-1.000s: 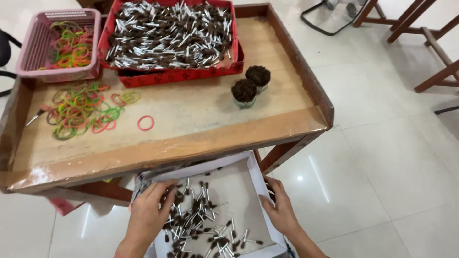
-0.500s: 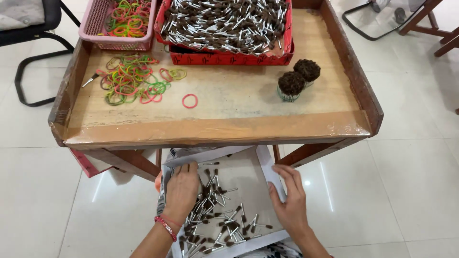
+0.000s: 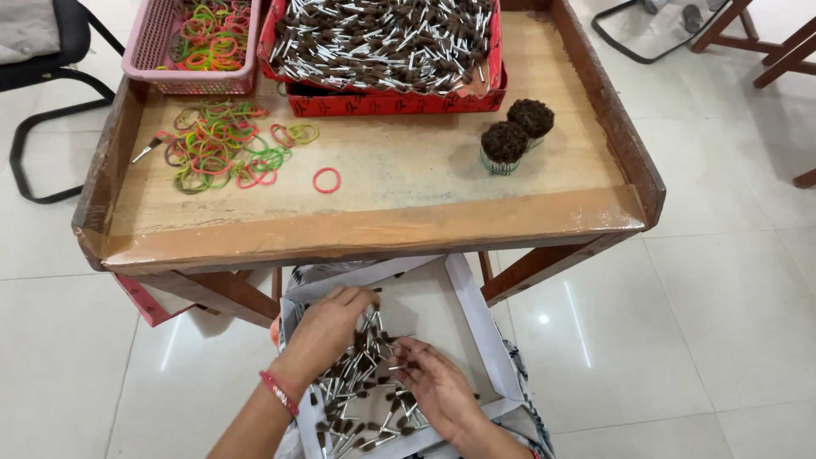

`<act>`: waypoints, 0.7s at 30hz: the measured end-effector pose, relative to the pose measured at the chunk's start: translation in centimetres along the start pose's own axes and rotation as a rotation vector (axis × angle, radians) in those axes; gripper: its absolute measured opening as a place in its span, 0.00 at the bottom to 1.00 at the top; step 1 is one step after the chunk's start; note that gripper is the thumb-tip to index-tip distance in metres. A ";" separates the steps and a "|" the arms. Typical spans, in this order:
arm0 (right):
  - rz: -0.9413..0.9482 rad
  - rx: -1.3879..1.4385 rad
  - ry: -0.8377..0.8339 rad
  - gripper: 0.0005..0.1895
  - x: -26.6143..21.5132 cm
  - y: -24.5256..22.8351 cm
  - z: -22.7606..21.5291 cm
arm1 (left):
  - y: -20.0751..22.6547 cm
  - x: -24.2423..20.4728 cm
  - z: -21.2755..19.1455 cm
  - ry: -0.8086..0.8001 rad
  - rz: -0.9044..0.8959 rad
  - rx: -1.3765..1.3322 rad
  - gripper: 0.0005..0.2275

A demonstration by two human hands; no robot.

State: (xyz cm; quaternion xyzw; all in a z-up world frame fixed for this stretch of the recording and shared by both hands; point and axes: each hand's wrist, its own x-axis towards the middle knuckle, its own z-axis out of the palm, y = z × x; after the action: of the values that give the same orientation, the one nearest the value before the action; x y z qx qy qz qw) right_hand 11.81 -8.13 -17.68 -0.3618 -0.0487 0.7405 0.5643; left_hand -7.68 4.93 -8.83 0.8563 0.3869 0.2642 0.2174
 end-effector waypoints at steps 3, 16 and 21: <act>-0.034 -0.195 0.074 0.21 -0.7 -1.9 0.6 | -2.4 1.5 1.1 -0.151 0.333 0.194 0.17; -0.031 -0.015 0.004 0.19 -0.8 -0.7 3.1 | 5.6 -2.5 1.7 -0.092 -0.299 -0.482 0.11; -0.073 -0.040 -0.022 0.19 -0.1 -0.2 -0.8 | 1.5 -3.1 3.0 0.054 -0.309 0.197 0.10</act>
State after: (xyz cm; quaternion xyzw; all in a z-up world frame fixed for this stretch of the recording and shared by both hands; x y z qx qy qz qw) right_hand 12.44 -8.40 -18.13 -0.3628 -0.0831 0.7221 0.5831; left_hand -6.74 1.10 -11.12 0.7965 0.5435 0.2114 0.1598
